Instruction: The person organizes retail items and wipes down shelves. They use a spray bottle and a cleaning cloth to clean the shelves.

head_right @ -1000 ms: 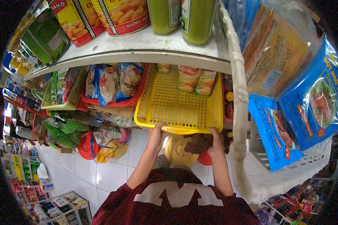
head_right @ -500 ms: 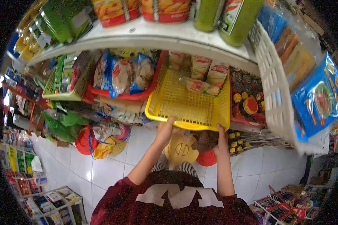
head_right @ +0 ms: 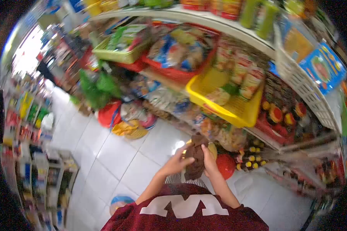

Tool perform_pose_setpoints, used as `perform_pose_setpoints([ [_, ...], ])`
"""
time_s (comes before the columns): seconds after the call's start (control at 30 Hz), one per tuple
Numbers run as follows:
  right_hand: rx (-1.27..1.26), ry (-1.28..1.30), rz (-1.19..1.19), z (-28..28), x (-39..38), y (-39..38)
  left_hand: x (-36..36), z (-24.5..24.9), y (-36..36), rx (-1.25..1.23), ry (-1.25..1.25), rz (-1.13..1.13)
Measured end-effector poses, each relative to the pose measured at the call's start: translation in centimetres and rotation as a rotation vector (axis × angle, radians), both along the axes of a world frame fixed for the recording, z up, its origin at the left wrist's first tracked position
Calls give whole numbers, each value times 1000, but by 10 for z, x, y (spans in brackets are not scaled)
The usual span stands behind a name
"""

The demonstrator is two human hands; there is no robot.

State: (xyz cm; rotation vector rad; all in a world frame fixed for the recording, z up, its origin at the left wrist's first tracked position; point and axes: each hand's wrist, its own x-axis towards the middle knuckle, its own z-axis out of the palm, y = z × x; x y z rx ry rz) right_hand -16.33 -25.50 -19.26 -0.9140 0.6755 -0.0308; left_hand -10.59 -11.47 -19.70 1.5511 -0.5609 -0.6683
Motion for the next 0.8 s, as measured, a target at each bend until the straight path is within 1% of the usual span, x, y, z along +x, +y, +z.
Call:
perform_pose_setpoints([
  [0.03, -13, 53, 78, 11, -1, 16, -13, -2, 13, 55, -131, 65],
  [0.07, 49, 26, 150, 10, -2, 29, -21, 7, 27, 110, -174, 144],
  [0.1, 109, -1, 225, 7, -1, 40, -29, 24, 43, 165, -219, 225],
  [0.13, 111, 29, 257, 4, 2, 54, -33, 51, 58, 141, -285, 355],
  [0.23, -64, 78, 519, -3, 1, 88, -43, 146, 124, -141, -573, 422],
  [0.27, -38, 47, 630, -16, 1, 96, -48, 175, 149, -237, -679, 387],
  [0.3, -73, 68, 738, -33, 1, 105, -55, 202, 169, -333, -783, 342],
  [0.33, -112, 88, 843, -17, 6, 127, -61, 232, 180, -495, -802, 350],
  [0.37, -156, 105, 948, -52, 5, 127, -67, 253, 193, -660, -828, 356],
  [0.43, -460, 11, 1072, -39, 2, 168, -74, 261, 215, -863, -850, 328],
  [0.5, -223, 195, 1081, -41, 16, 213, -67, 276, 243, -1018, -928, 214],
  [0.53, -172, 222, 1092, -62, 19, 234, -69, 282, 254, -1120, -934, 291],
  [0.57, -177, 212, 1150, -73, 26, 260, -70, 288, 265, -1216, -943, 372],
  [0.6, -177, 209, 1203, -83, 29, 285, -84, 287, 263, -1351, -892, 613],
  [0.63, -175, 209, 1259, -94, 34, 310, -83, 284, 288, -1349, -929, 647],
  [0.67, -96, 222, 1296, -99, 38, 339, -82, 281, 313, -1346, -966, 683],
  [0.7, -126, 204, 1331, -102, 41, 361, -82, 278, 338, -1343, -1002, 719],
  [0.73, -156, 188, 1364, -91, 43, 390, -88, 277, 354, -1348, -958, 780],
  [0.8, -221, 137, 1440, -76, 49, 446, -91, 275, 391, -1317, -970, 871],
])
